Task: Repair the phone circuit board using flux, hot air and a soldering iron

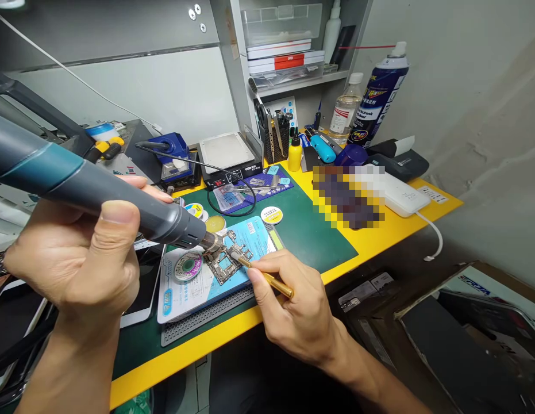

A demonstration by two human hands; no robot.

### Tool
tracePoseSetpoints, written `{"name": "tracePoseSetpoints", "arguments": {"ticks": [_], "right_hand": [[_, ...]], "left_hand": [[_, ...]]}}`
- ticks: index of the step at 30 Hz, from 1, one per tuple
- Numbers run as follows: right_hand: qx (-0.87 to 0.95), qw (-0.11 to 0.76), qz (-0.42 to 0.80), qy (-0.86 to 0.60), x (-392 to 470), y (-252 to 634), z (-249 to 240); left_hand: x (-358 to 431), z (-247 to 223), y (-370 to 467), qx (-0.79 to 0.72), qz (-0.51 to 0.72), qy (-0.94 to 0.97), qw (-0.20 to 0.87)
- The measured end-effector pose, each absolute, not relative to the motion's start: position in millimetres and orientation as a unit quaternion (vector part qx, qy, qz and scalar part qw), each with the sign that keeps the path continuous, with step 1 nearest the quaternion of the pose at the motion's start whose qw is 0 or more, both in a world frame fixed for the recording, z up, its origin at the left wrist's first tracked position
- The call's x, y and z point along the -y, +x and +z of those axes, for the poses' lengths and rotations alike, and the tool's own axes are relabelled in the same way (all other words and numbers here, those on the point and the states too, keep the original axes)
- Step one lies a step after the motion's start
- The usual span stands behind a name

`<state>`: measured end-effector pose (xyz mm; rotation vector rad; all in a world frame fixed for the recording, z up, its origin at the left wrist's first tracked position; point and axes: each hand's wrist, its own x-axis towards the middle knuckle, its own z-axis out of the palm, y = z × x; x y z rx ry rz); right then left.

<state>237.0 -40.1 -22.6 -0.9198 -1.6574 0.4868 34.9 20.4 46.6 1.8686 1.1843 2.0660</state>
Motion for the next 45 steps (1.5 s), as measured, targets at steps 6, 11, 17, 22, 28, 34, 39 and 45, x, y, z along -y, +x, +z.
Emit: {"name": "tracePoseSetpoints", "arguments": {"ticks": [6,11,17,22,28,34,39,45], "right_hand": [[0.745,0.534,0.158,-0.366,33.6,232.9,-12.5],[0.745,0.543,0.140,-0.362,34.6,232.3,-23.0],[0.708,0.573,0.173,-0.376,37.6,233.2,-27.6],[0.681,0.568,0.224,-0.403,33.9,239.6,-18.5],[0.702,0.543,0.224,-0.403,28.2,241.7,-15.7],[0.712,0.523,0.231,-0.407,21.0,242.4,-4.1],[0.723,0.522,0.232,-0.388,16.7,244.5,-5.2],[0.733,0.551,0.206,-0.343,27.7,245.0,-20.8]], "left_hand": [[-20.2,45.5,34.0,-0.388,0.679,0.621,0.056],[-18.0,45.5,33.2,-0.398,0.670,0.624,0.056],[-20.3,45.7,33.3,-0.388,0.681,0.619,0.045],[-24.7,46.6,31.9,-0.375,0.695,0.612,0.035],[-20.7,47.6,35.2,-0.393,0.688,0.609,0.037],[-18.0,46.8,35.7,-0.397,0.682,0.612,0.044],[-18.9,46.4,33.5,-0.398,0.676,0.618,0.046],[-18.7,46.0,31.5,-0.391,0.677,0.622,0.047]]}}
